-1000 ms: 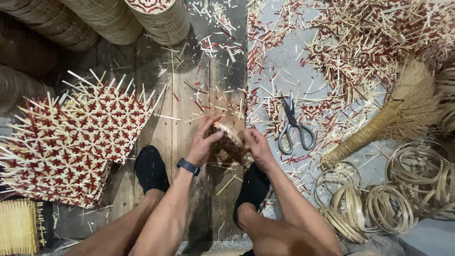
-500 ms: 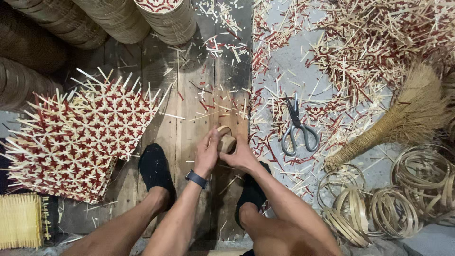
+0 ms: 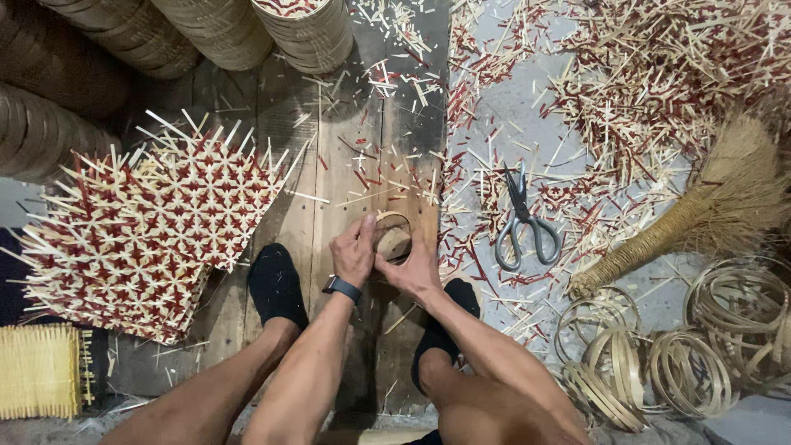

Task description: The person weaves together thin bamboo strips and star-patterned mats to form small decorative plates, using shears to trim excess material.

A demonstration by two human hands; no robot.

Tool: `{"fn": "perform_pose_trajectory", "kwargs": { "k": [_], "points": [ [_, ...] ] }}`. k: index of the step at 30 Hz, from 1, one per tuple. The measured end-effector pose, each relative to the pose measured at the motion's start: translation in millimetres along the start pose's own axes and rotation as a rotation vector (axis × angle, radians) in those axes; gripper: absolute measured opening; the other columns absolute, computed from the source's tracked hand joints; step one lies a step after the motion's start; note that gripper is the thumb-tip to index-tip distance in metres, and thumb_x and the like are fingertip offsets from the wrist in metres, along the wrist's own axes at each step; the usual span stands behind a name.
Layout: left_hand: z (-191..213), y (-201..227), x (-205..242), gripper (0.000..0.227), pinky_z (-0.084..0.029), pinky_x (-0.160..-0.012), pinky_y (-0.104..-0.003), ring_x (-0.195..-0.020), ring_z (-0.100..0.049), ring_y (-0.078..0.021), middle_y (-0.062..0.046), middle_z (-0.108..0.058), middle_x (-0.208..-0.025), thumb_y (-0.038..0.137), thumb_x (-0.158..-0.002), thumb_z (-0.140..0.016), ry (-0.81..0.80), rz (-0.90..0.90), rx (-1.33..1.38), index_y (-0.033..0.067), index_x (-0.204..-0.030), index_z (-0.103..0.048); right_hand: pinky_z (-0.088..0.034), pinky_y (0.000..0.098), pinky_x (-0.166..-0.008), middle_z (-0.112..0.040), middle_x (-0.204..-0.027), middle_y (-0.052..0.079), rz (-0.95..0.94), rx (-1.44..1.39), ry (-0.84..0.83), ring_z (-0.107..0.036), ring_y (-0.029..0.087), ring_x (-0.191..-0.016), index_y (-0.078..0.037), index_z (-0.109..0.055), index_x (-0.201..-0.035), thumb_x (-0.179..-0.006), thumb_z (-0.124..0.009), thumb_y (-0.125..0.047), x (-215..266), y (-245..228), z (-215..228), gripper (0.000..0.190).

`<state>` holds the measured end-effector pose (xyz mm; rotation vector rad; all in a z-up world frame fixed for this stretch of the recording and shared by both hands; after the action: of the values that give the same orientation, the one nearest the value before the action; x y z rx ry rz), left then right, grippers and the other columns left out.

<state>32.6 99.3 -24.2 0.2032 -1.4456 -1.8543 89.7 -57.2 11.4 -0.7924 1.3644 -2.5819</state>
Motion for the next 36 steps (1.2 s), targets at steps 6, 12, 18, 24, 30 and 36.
{"fn": "perform_pose_trajectory", "kwargs": {
  "k": [6, 12, 18, 24, 30, 36],
  "points": [
    [0.5, -29.7, -15.3, 0.04, -0.054, -0.072, -0.032, -0.076, -0.068, -0.0163, -0.015, -0.076, -0.087, 0.038, -0.1, -0.063, 0.011, -0.085, -0.094, 0.0019, -0.109, -0.078, -0.056, 0.0425, -0.091, -0.07, -0.114, 0.021, 0.037, -0.029, -0.021, -0.07, 0.033, -0.106, 0.001, -0.053, -0.132, -0.07, -0.087, -0.043, 2.3, 30.6, -6.7, 0.083],
    [49.9, -88.3, -63.3, 0.038, -0.054, -0.076, -0.026, -0.083, -0.067, -0.0099, -0.006, -0.078, -0.095, 0.033, -0.099, -0.068, 0.101, 0.051, 0.217, -0.0028, -0.107, -0.077, -0.053, 0.0393, -0.091, -0.063, -0.117, 0.012, -0.129, -1.037, -0.265, -0.062, 0.025, -0.105, 0.0, -0.05, -0.136, -0.084, -0.083, -0.035, 6.0, 104.2, 10.3, 0.07],
    [74.6, -100.9, -67.3, 0.039, -0.051, -0.068, -0.026, -0.077, -0.061, -0.0097, -0.005, -0.074, -0.089, 0.03, -0.1, -0.071, 0.104, 0.237, 0.46, -0.0086, -0.103, -0.076, -0.051, 0.0381, -0.103, -0.066, -0.126, 0.01, -0.049, -0.576, -0.13, -0.062, 0.023, -0.117, -0.002, -0.054, -0.137, -0.064, -0.084, -0.011, -15.7, 111.0, 16.1, 0.08],
    [72.7, -66.3, -57.8, 0.037, -0.053, -0.071, -0.024, -0.079, -0.063, -0.0071, -0.004, -0.076, -0.092, 0.029, -0.095, -0.075, 0.153, 0.207, 0.39, -0.0071, -0.105, -0.078, -0.049, 0.0373, -0.104, -0.057, -0.128, 0.018, 0.082, -0.034, -0.101, -0.057, 0.026, -0.118, -0.003, -0.05, -0.141, -0.064, -0.099, -0.011, 0.7, 85.6, 32.5, 0.092],
    [60.3, -39.3, -37.0, 0.041, -0.055, -0.072, -0.026, -0.078, -0.063, -0.0094, -0.006, -0.076, -0.093, 0.034, -0.095, -0.071, 0.219, 0.329, 0.523, -0.0036, -0.113, -0.076, -0.058, 0.0367, -0.06, -0.072, -0.101, 0.013, -0.348, -0.402, -0.321, -0.069, 0.022, -0.077, -0.005, -0.043, -0.146, -0.074, -0.08, -0.01, 26.4, 117.0, 44.4, 0.081],
    [38.7, -7.6, -8.8, 0.042, -0.054, -0.081, -0.023, -0.091, -0.069, -0.0064, -0.004, -0.078, -0.105, 0.036, -0.098, -0.066, 0.192, 0.094, 0.258, 0.0005, -0.121, -0.074, -0.056, 0.032, -0.06, -0.069, -0.096, 0.009, -0.21, -0.365, -0.155, -0.068, 0.018, -0.073, 0.0, -0.057, -0.136, -0.093, -0.065, -0.02, 0.1, 126.7, 24.7, 0.047]
  ]
}}
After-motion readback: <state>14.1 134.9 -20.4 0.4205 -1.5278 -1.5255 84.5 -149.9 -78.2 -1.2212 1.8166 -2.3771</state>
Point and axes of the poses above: each hand's wrist, its own x-axis away from the middle knuckle, its own z-axis out of the back of the hand, y = z × x, the point moved 8 cm from there along -x, towards the middle knuckle
